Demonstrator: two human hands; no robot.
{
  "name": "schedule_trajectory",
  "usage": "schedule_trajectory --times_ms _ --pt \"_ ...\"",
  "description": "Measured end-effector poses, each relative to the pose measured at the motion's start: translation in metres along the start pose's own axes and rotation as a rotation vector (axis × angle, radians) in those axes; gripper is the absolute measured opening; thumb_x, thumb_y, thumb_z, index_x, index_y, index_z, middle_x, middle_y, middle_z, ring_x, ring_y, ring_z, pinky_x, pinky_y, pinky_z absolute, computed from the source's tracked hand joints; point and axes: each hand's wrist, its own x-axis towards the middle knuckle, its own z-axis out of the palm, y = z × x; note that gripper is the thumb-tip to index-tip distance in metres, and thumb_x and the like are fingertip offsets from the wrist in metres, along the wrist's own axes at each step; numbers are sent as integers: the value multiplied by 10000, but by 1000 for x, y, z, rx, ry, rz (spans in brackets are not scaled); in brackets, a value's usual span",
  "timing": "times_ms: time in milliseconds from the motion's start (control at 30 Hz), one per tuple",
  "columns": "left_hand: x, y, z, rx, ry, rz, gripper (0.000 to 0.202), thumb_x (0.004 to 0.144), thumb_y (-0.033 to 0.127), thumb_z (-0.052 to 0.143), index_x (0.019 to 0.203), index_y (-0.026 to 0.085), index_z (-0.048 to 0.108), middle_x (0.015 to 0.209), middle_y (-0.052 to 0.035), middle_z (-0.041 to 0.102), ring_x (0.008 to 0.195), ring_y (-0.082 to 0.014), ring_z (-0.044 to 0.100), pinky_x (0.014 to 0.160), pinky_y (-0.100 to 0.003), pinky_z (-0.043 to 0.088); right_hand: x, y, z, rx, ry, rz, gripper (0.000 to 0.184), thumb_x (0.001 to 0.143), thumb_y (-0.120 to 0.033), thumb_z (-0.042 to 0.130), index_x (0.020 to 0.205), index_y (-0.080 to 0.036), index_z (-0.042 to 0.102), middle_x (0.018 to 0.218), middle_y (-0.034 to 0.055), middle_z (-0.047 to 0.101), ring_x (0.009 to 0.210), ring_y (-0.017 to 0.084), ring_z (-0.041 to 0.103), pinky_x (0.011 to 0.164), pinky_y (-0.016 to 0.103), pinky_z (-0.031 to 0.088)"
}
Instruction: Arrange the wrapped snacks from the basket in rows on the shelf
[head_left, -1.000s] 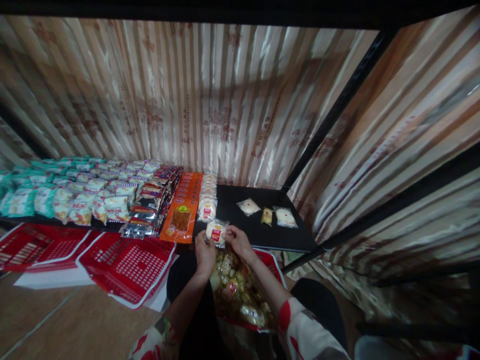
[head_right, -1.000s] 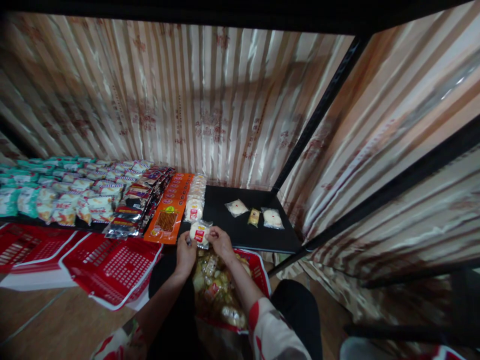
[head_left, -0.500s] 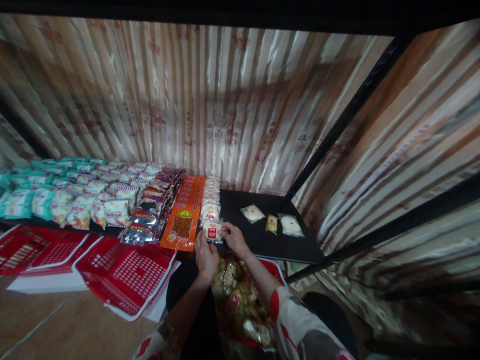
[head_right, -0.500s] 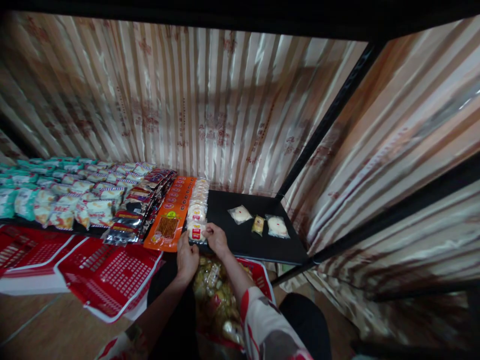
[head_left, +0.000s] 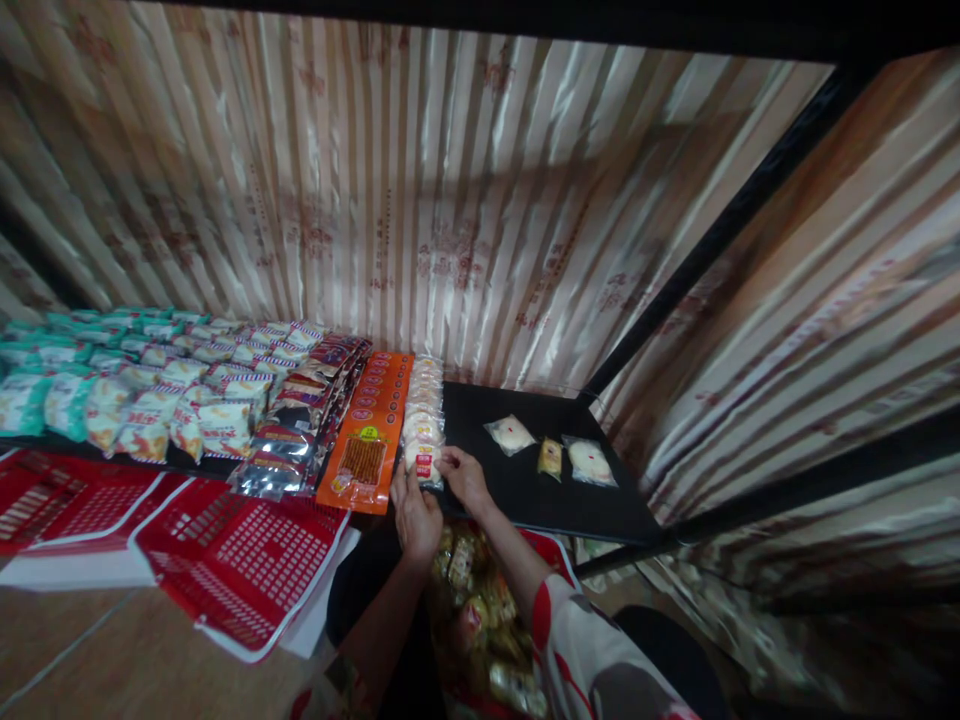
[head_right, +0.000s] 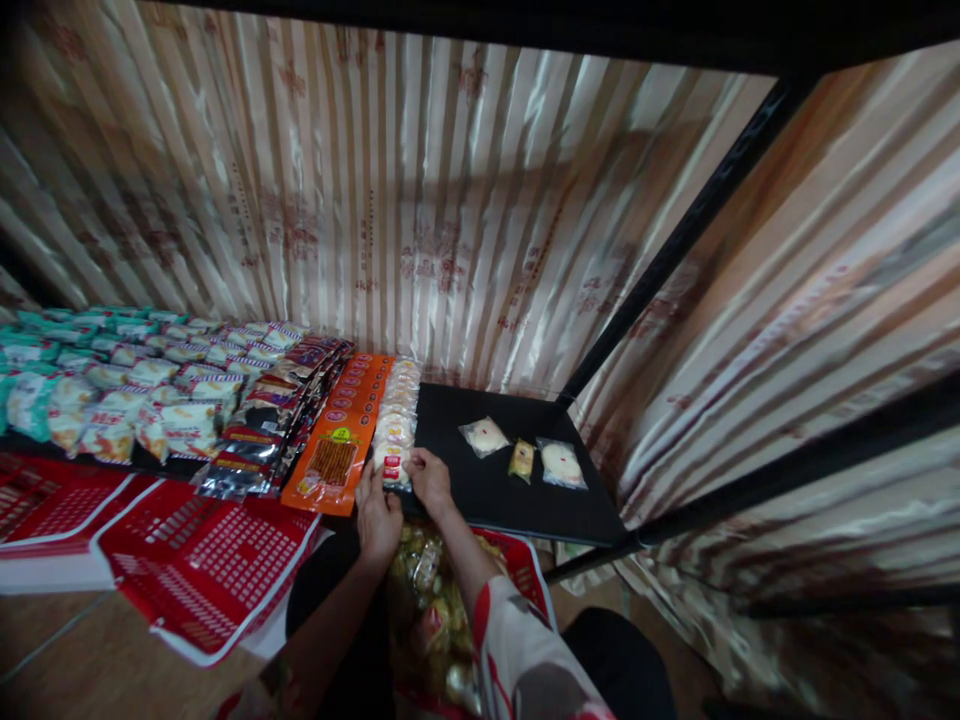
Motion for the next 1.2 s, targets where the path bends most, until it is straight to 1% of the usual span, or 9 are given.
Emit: schedule_trajectory --times_ms 300,467,667,800,900,1000,1067,1133,1200 --pt "7 0 6 6 10 -20 531 700 57 397 1229 96 428 1302 -136 428 1243 -255 319 1053 -412 268 5 -1 7 -81 46 10 147 651 -248 543 785 -207 588 712 -18 601 654 127 560 660 254 451" --pt "7 0 8 -7 39 -17 556 692 52 404 1240 142 416 1313 -113 422 1239 -251 326 1045 -429 269 5 -7 9 -79 68 -21 152 665 -216 532 816 -201 544 727 -11 604 635 117 570 640 246 464" --pt "7 1 10 12 25 -25 551 686 51 407 1232 126 426 1318 -126 412 1241 -266 317 1038 -429 276 3 -8 9 -121 107 -20 163 681 -225 539 841 -194 543 776 18 615 684 134 583 678 261 470" --pt "5 0 9 12 15 -24 550 686 54 409 1229 136 431 1346 -125 378 1258 -271 294 1042 -443 263 -5 -10 5 -140 159 -15 235 697 -270 544 912 -175 551 858 56 611 749 155 583 734 286 466" --pt "4 1 6 24 22 -5 523 695 64 410 1214 115 446 1368 -142 334 1272 -280 267 1040 -451 258 -23 -8 -1 -108 218 -42 275 742 -320 498 964 -163 546 913 81 601 802 167 573 759 295 459" --pt "1 14 -6 -7 20 64 447 727 101 418 1164 144 499 1339 -126 373 1257 -265 293 1032 -445 271 -51 2 -14 -7 256 -61 318 798 -378 419 998 -160 534 928 89 601 817 167 569 722 279 463" --pt "-5 30 -22 -90 -33 149 334 770 171 422 1068 178 572 1220 -101 492 1194 -243 373 1017 -419 299 -75 17 -27 45 302 -48 330 807 -405 407 996 -167 535 938 87 608 844 172 569 726 276 460" --pt "-19 46 -46 -242 -179 216 288 820 240 388 998 202 610 1061 -76 582 1082 -212 472 966 -385 362 -99 36 -44 57 356 2 334 802 -423 413 986 -174 540 911 80 624 840 180 576 730 289 457" --pt "-43 53 -76 -393 -330 159 316 843 296 368 1053 207 587 987 -71 601 1005 -207 519 892 -378 419 -122 57 -61 18 405 61 325 794 -431 416 965 -192 556 895 67 637 830 190 582 745 306 450"
